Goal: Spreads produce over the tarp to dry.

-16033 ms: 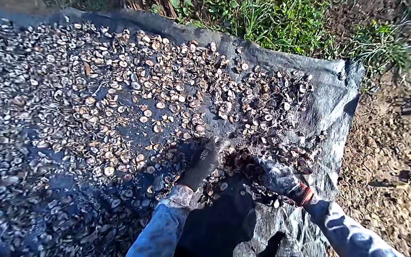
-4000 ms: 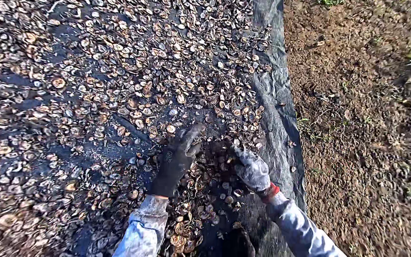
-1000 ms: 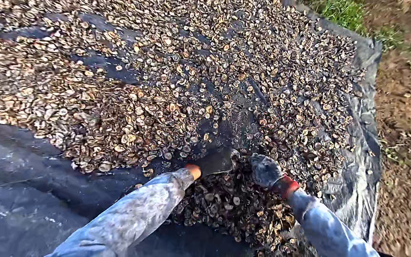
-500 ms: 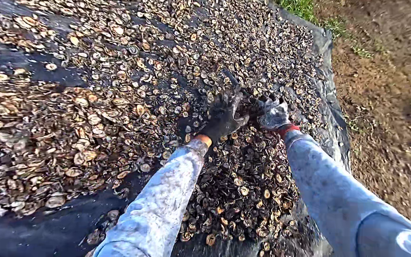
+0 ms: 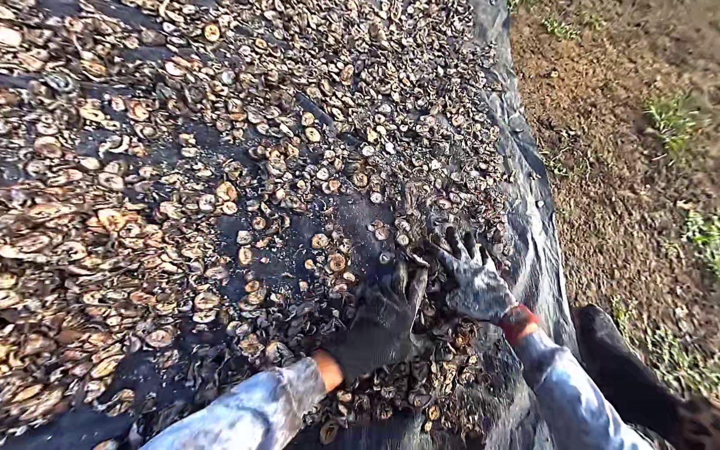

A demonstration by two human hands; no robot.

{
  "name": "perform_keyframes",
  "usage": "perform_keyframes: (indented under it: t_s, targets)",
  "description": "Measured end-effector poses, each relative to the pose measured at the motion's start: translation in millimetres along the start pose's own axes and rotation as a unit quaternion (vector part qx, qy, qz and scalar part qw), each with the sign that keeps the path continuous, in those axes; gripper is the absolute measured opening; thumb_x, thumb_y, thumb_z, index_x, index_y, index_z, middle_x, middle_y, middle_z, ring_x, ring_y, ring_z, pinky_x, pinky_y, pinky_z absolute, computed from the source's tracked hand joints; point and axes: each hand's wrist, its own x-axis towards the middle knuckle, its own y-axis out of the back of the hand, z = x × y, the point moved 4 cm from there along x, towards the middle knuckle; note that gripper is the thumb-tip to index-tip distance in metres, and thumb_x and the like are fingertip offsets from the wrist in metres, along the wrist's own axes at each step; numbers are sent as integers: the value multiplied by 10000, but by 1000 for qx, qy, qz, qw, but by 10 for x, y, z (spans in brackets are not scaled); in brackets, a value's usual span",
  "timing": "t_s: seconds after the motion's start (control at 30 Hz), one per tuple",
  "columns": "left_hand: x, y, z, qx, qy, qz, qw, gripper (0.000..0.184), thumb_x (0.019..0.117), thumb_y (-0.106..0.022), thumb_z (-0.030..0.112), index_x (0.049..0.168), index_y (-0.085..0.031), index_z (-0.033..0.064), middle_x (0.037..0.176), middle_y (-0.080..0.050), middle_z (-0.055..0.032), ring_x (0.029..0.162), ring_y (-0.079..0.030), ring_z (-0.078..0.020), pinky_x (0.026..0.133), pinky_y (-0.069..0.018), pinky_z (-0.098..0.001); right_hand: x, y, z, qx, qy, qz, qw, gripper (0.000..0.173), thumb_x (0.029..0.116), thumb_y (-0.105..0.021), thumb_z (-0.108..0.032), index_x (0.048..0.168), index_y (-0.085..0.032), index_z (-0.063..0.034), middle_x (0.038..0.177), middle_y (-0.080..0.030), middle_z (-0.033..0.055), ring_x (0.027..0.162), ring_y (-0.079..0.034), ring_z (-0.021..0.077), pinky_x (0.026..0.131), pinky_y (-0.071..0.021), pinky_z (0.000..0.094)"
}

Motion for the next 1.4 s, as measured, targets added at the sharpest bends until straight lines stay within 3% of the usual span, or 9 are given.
perform_keyframes:
  t_s: [0.17,0.33,0.53,0.67,0.9,1.0,1.2,1.3,1.4]
  targets:
    - [167,189,176,-161,-103,17,981,726,874,-757,111,1537,-460,128,1484,-530,-198,1365,-514,-365,1129,-408,-555,-643,-177,368,62,-106,83,989,773,877,-677,-209,1590,-394,-307,1530,-510,185,1373,-516,409,1083,-425,630]
    - [940,882,95,-169,-77,245,952,619,937,-703,116,1518,-490,105,1392,-614,-215,1282,-595,-383,1089,-452,-579,-159,264,801,185,-210,175,944,446,1024,-593,-314,1456,-543,-216,1226,-680,250,1099,-648,499,848,-475,750]
    - [1114,548,266,49,-56,206,976,874,862,-679,650,1599,-360,305,1671,-240,-223,1521,-179,-526,1130,-233,-771,483,311,724,19,-67,203,977,750,887,-671,-396,1582,-392,-348,1669,-311,145,1530,-261,439,1148,-232,745]
    - [819,101,308,70,-102,48,991,684,993,-631,465,1571,-421,165,1642,-354,-155,1523,-301,-400,1176,-286,-656,504,187,1106,-16,-86,194,977,716,972,-593,-368,1617,-285,-408,1719,-174,129,1570,-146,430,1182,-174,732]
    - [1520,567,450,60,-57,183,980,849,953,-671,442,1644,-250,185,1699,-168,-213,1565,-84,-472,1189,-79,-748,-456,-181,505,96,-112,154,977,907,900,-612,-656,1649,-197,-357,1722,-54,202,1565,-41,492,1167,-146,774]
    - [1705,435,528,114,-110,200,967,849,896,-608,654,1613,-345,282,1697,-221,-172,1556,-101,-490,1189,-39,-758,-971,-750,146,64,-78,95,990,924,752,-610,-821,1567,-389,-445,1719,-151,151,1571,-62,464,1203,-35,743]
    - [1166,202,9,121,-157,218,956,866,790,-813,548,1527,-506,212,1694,-266,-94,1567,-89,-452,1201,-90,-729,-1548,-894,196,81,-138,249,955,570,885,-639,-264,1448,-606,-179,1419,-616,202,1268,-604,453,1022,-453,675]
    - [1022,262,-305,97,-75,305,944,931,815,-793,499,1606,-353,285,1713,-162,-156,1554,-31,-512,1176,-6,-772,-1336,-485,365,227,-255,177,923,506,1005,-568,-226,1496,-531,-111,1369,-643,206,1244,-630,390,1033,-478,608]
    - [712,159,-273,98,-61,222,968,886,870,-764,507,1614,-339,281,1720,-182,-88,1570,-120,-430,1199,-191,-712,-1049,-276,510,302,-286,156,896,418,1016,-623,-277,1385,-607,-82,1275,-657,268,1195,-624,456,991,-471,679]
